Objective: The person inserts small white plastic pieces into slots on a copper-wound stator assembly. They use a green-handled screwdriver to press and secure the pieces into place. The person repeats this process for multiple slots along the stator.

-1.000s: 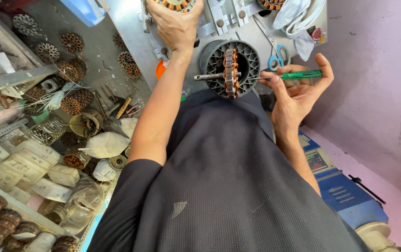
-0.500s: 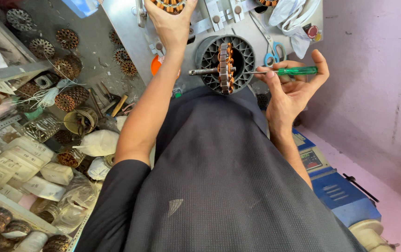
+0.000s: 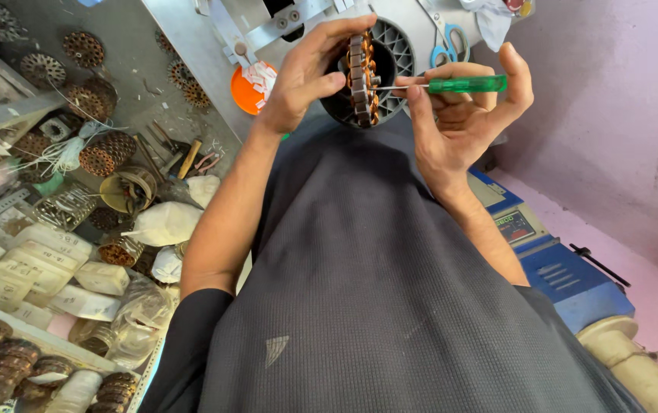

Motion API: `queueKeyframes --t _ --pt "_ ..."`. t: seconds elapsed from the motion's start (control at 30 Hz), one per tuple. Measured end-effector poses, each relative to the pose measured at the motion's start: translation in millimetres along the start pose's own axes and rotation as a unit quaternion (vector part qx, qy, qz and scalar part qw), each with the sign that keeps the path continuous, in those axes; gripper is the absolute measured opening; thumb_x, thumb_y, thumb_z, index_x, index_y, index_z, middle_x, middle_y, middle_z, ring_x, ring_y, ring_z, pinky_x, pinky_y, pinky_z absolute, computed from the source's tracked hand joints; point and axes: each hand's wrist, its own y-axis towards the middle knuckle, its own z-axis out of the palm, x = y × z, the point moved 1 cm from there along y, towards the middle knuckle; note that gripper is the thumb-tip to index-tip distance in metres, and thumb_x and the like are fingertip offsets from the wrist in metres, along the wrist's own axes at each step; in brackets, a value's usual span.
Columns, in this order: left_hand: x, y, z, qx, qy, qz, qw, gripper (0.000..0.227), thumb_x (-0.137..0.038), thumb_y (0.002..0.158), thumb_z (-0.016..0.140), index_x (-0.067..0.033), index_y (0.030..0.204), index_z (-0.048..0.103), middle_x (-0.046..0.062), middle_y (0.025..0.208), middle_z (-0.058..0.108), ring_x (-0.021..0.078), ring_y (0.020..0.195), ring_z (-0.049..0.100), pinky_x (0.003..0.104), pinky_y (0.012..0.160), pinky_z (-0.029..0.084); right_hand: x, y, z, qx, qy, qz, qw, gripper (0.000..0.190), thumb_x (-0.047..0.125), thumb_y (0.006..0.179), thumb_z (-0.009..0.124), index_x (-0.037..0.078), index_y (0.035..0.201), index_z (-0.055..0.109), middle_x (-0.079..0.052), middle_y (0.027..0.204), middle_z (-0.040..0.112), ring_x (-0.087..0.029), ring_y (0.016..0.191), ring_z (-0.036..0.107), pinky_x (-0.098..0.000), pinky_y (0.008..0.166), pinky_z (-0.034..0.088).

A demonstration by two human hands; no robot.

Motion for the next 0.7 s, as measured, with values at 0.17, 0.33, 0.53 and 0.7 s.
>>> queueKeyframes --t 0.17,0.33,0.53,0.7 --pt "1 -1 10 0.003 0.279 0.016 0.960 0.120 -0.029 0.074 0.101 -0.0103 0.163 0.023 0.010 0.162 0.041 0.0288 0.154 0.041 0.039 0.129 0.037 1 -2 6 -0.004 -0.044 -0.038 0.998 0.084 -0.023 0.111 0.064 0.023 0.159 0.011 -0.016 0.125 0.054 -0.025 0.101 0.073 -0.0369 0.097 0.068" --pt "7 -9 26 -0.062 0.314 0.050 0.946 0.129 -0.022 0.067 0.105 -0.0167 0.164 0.020 0.006 0.160 0.044 0.0291 0.151 0.046 0.039 0.130 0.043 3 -5 8 0.001 -0.078 -0.074 0.994 0.088 -0.024 0.108 0.066 0.023 0.159 0.012 -0.017 0.125 0.054 -0.026 0.101 0.072 -0.0366 0.096 0.068" --pt "18 -9 23 -0.062 0.383 0.106 0.916 0.116 -0.030 0.072 0.106 -0.0136 0.160 0.033 0.012 0.157 0.044 0.0351 0.147 0.043 0.042 0.126 0.038 0 -7 4 0.038 -0.104 -0.131 0.985 0.089 -0.023 0.104 0.067 0.024 0.155 0.012 -0.019 0.125 0.058 -0.029 0.100 0.075 -0.0348 0.090 0.068" --pt "8 -11 -3 -0.011 0.162 0.060 0.985 0.056 -0.009 0.096 0.077 -0.0095 0.148 0.057 0.010 0.139 0.062 0.0235 0.131 0.063 0.035 0.117 0.051 -9 -9 7 0.050 -0.155 -0.226 0.960 0.076 -0.023 0.097 0.068 0.016 0.140 0.019 -0.023 0.119 0.058 -0.033 0.098 0.076 -0.0347 0.083 0.068"
